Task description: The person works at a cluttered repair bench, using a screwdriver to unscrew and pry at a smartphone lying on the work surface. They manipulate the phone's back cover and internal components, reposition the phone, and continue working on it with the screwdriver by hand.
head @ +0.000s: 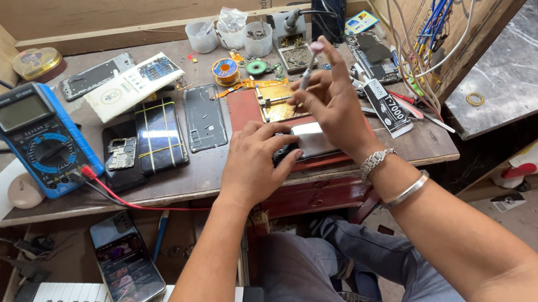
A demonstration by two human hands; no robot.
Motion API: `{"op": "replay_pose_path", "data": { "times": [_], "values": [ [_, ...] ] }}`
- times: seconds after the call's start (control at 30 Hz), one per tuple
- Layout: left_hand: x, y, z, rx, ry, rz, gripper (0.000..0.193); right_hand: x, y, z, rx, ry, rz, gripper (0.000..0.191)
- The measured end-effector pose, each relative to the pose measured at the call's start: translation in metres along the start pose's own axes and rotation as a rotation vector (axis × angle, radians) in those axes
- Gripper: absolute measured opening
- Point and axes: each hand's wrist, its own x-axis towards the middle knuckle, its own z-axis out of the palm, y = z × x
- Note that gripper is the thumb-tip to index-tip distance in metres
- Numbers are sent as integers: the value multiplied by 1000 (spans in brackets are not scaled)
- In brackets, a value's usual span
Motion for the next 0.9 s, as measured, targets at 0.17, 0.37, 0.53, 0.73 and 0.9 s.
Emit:
{"op": "replay_pose_path", "data": {
  "times": [0.17, 0.37, 0.53, 0.73, 0.9],
  "values": [
    [4, 0, 5, -11, 11, 3, 20, -11, -2, 4, -42, -29, -19, 92],
    [4, 1, 7, -114, 11, -90, 25, -18, 2, -1, 6, -62, 2, 86],
    [4, 1, 7, -109, 8, -133, 25, -19, 2, -2, 60, -122, 43, 81],
    [4, 1, 6, -84, 22, -94, 22, -19, 0, -2, 69, -140, 39, 80],
    [3, 0, 7, -81, 18, -89, 19, -19, -3, 0, 46, -147, 10, 80]
  ]
}}
